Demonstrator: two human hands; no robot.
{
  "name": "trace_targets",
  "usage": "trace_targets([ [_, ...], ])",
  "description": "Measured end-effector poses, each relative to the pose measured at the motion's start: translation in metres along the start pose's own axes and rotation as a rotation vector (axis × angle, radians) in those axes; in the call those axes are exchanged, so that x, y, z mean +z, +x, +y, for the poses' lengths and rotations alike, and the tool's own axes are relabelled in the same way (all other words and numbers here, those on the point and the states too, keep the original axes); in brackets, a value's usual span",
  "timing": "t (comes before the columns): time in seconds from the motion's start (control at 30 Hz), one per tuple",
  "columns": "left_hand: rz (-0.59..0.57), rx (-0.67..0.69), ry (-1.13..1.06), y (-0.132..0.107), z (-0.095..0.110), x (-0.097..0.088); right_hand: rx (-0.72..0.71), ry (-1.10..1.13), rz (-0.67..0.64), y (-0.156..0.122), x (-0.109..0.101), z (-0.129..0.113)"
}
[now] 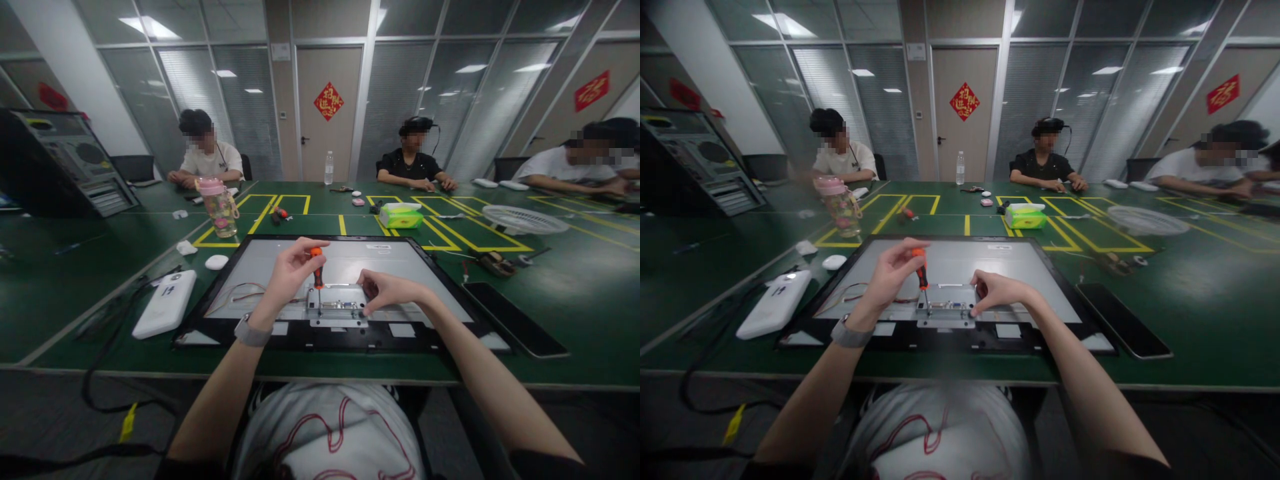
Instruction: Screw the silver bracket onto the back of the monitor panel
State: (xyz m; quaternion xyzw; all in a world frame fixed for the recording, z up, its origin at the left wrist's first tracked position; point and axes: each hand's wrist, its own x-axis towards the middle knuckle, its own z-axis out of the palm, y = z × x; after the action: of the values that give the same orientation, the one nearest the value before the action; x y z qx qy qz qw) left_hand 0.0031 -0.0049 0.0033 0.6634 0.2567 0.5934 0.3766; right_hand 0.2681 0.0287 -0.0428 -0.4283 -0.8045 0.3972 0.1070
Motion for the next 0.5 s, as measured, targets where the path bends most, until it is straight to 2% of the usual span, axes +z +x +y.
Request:
trace_targets([
  [0.1,0.022,0.046,0.008,0.0008,-0.003,-0.002,-0.003,-0.007,-0.001,0.0002,-0.0005,0.001],
  [0.3,-0.014,-0.066,-0.131,-0.0006,-0.0085,-0.0027,0.007,-0.01,-0.005,-0.0003,-0.0006,0.0003],
  [0.5,0.041,0.036,0.007,-0.0005,-0.0003,0.0002,0.006,-0.003,-0.003,-0.0009,-0.0004,-0.0023],
])
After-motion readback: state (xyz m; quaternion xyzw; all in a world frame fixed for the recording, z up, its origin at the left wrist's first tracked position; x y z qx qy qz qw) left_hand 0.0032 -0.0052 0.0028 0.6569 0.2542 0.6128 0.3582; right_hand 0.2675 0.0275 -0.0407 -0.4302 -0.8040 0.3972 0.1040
